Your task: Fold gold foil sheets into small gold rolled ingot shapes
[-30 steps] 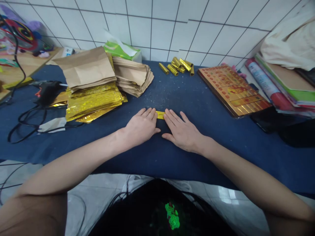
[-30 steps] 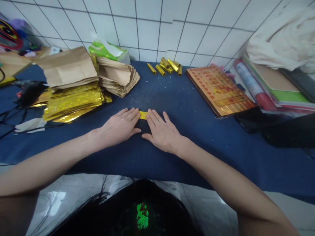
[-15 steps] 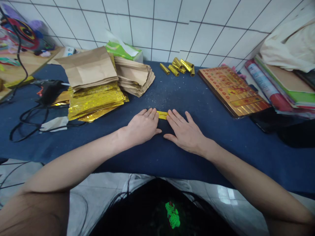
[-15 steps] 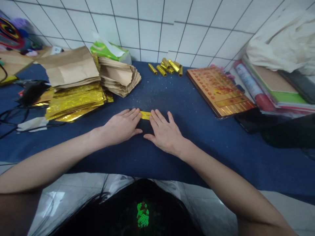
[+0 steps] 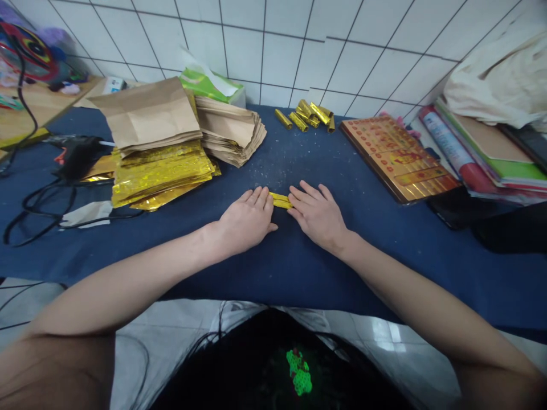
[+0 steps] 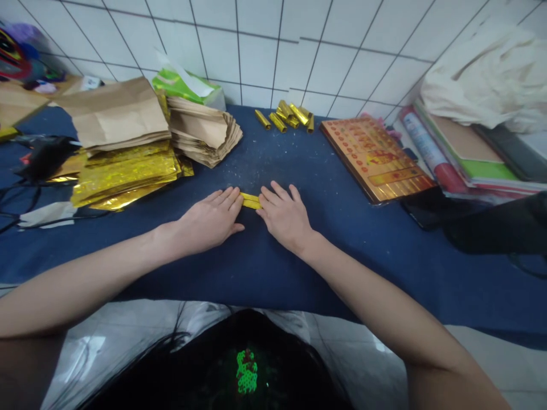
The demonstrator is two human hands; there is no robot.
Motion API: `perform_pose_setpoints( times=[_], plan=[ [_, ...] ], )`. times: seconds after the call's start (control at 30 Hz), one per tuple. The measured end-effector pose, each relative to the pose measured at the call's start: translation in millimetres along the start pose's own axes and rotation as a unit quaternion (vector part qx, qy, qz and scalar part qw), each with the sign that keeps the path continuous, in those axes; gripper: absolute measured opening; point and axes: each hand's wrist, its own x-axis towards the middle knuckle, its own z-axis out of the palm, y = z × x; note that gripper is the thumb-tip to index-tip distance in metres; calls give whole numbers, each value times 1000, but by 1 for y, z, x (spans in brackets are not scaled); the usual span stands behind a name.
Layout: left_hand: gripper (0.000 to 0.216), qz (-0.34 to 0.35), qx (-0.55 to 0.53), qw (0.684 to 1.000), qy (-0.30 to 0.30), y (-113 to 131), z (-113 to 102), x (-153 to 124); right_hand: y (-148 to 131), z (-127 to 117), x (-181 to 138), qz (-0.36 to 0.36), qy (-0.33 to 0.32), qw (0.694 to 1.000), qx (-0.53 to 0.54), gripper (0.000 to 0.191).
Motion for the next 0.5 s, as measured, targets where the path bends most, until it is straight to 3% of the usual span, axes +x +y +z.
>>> perform_pose_setpoints(
  times=[0.23,0.5],
  plan=[
    [58,-1,12,1000,-6,2,-1,0,-3,-3,0,12,56,998,-2,30],
    [58,4,0,1000,0,-2,-2,-1,-5,-7,-2,-32,27,999,3,28]
  ],
)
